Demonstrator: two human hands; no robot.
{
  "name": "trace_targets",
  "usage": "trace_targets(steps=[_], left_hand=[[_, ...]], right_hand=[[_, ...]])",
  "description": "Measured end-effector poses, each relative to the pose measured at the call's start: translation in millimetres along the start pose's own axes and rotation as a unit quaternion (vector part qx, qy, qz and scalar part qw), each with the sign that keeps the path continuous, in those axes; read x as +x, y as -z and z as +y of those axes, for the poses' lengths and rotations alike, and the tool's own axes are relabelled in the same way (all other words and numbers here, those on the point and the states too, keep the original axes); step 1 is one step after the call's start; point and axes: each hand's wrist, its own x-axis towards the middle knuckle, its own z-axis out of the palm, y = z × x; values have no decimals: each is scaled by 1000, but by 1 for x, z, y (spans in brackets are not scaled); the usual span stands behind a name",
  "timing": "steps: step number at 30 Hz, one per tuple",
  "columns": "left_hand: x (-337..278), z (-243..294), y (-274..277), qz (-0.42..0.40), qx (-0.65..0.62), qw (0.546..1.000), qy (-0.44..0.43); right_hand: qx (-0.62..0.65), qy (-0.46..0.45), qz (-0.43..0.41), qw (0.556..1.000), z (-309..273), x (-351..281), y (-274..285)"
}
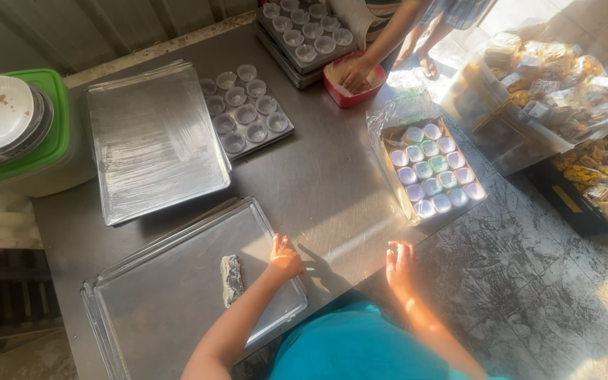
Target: The person repeatedly dips a cloth into a red container of grease and spreads it across the surface of several metal baking trays. The person wipes each tray individually and stacks the greased trays on the table.
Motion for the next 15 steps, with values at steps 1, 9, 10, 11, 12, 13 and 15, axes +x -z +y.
trace_targets(steps=[1,9,10,11,12,13,15], left_hand=[[-1,0,0,-12,-3,1000,1],[-10,9,12,7,25,1000,-8],[-12,12,13,34,-3,999,-20],[-12,14,14,61,-31,997,-33],[-14,16,15,86,-59,993,-45],[-16,17,17,91,-75,992,-39],[-22,27,16,98,-107,989,-32]], right_hand=[[-17,-7,-10,1000,0,-1,1],[-62,-41,-6,997,5,-10,14],[-67,-52,2,996,7,-12,16],[-72,-63,9,995,9,-13,18],[-77,-75,15,994,10,-16,19],[-74,-97,16,992,11,-18,20],[-74,-143,17,987,13,-32,29]])
